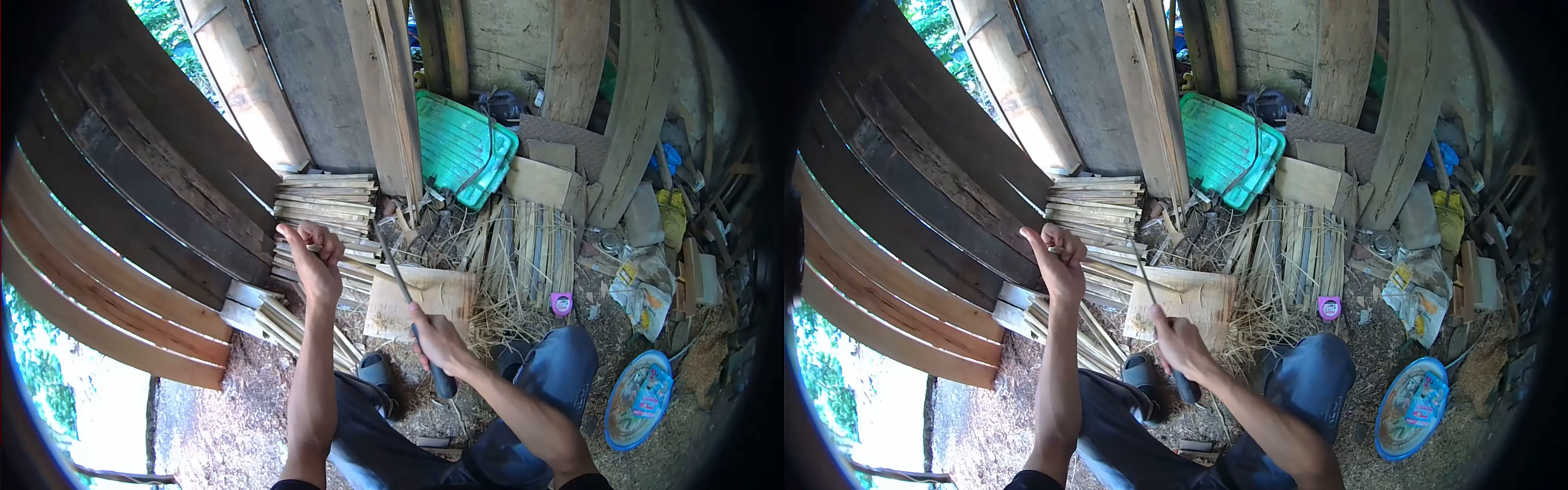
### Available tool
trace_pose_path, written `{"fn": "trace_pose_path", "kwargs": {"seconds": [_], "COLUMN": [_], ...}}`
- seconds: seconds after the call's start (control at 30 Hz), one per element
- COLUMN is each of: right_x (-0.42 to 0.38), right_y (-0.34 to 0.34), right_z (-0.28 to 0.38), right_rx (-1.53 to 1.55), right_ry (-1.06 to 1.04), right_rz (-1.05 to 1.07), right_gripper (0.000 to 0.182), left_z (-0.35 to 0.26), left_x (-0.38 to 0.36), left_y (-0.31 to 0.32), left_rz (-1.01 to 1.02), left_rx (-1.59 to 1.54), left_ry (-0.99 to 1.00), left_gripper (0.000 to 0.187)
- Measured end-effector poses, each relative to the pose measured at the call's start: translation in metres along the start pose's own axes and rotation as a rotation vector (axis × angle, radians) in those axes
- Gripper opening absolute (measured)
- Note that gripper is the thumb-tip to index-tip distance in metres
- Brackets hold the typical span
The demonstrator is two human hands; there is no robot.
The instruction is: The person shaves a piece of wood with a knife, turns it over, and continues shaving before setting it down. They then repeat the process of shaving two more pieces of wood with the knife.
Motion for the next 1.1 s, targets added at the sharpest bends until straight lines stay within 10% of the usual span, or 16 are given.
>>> {"fn": "trace_pose_path", "kwargs": {"seconds": [0.43,0.97,1.1], "right_x": [0.031,0.023,0.029], "right_y": [-0.008,0.020,0.013], "right_z": [-0.074,-0.024,-0.025], "right_rx": [-0.074,-0.013,-0.194], "right_ry": [0.279,-0.309,0.056], "right_rz": [-0.045,-0.132,-0.069], "right_gripper": [0.055,0.062,0.065], "left_z": [-0.006,-0.004,-0.005], "left_x": [0.000,-0.009,-0.008], "left_y": [-0.003,-0.005,-0.017], "left_rz": [-0.092,-0.337,-0.425], "left_rx": [-0.055,0.117,0.033], "left_ry": [0.009,0.187,0.203], "left_gripper": [0.042,0.040,0.037]}}
Point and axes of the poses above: each hand's wrist, its own x-axis towards the middle knuckle, its own y-axis out of the palm, z = x × y, the point moved 7 cm from there along x, towards the middle knuckle, and after that the axes turned 7 degrees about z, right-handed, at the moved point
